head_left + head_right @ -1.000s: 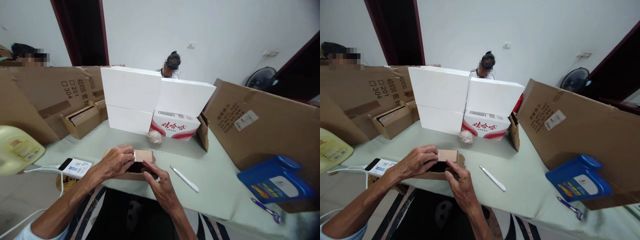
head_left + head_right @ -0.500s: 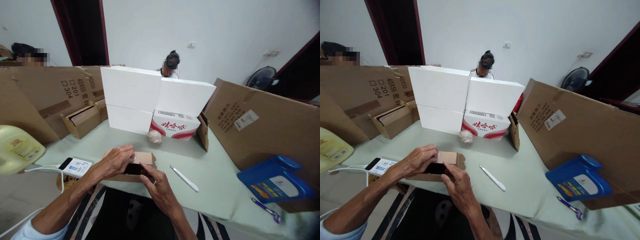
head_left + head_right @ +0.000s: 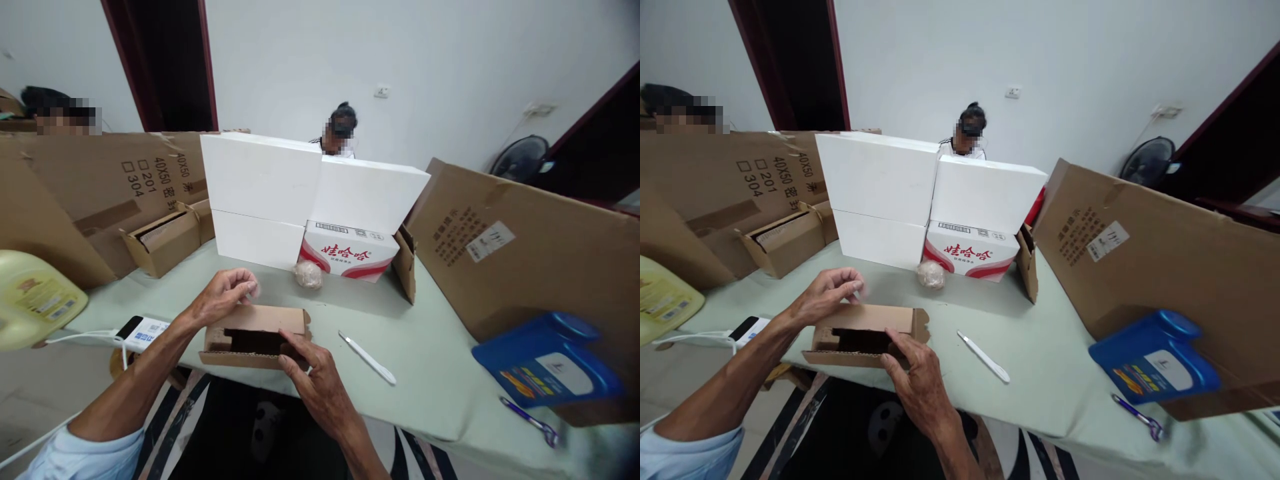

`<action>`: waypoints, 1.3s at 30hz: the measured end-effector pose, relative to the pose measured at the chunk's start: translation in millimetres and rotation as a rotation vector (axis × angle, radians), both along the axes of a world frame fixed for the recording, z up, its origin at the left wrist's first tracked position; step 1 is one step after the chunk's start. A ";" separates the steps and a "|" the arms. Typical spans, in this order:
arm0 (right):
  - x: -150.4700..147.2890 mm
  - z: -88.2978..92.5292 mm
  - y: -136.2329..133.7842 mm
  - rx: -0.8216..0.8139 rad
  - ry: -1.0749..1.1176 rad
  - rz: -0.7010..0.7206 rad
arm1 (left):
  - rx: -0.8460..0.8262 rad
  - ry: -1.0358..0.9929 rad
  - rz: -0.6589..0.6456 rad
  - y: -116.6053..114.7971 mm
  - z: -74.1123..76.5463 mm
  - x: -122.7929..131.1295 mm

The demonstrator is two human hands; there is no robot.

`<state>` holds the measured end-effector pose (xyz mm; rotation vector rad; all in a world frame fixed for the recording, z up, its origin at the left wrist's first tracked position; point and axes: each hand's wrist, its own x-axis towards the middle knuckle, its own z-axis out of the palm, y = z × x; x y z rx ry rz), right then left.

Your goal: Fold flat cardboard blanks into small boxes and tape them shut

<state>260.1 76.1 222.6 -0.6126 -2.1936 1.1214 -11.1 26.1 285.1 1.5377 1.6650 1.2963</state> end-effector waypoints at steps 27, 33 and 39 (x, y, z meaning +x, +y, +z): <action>-7.7 -34.0 -13.9 0.328 0.019 -0.047 | -0.024 0.830 -0.249 253.0 -52.2 24.4; -15.7 -43.7 -3.6 0.333 0.082 -0.033 | -0.014 1.064 -0.361 273.2 -90.9 34.2; -22.0 -47.3 -0.6 0.360 0.134 -0.010 | 0.057 1.175 -0.460 273.7 -103.6 30.3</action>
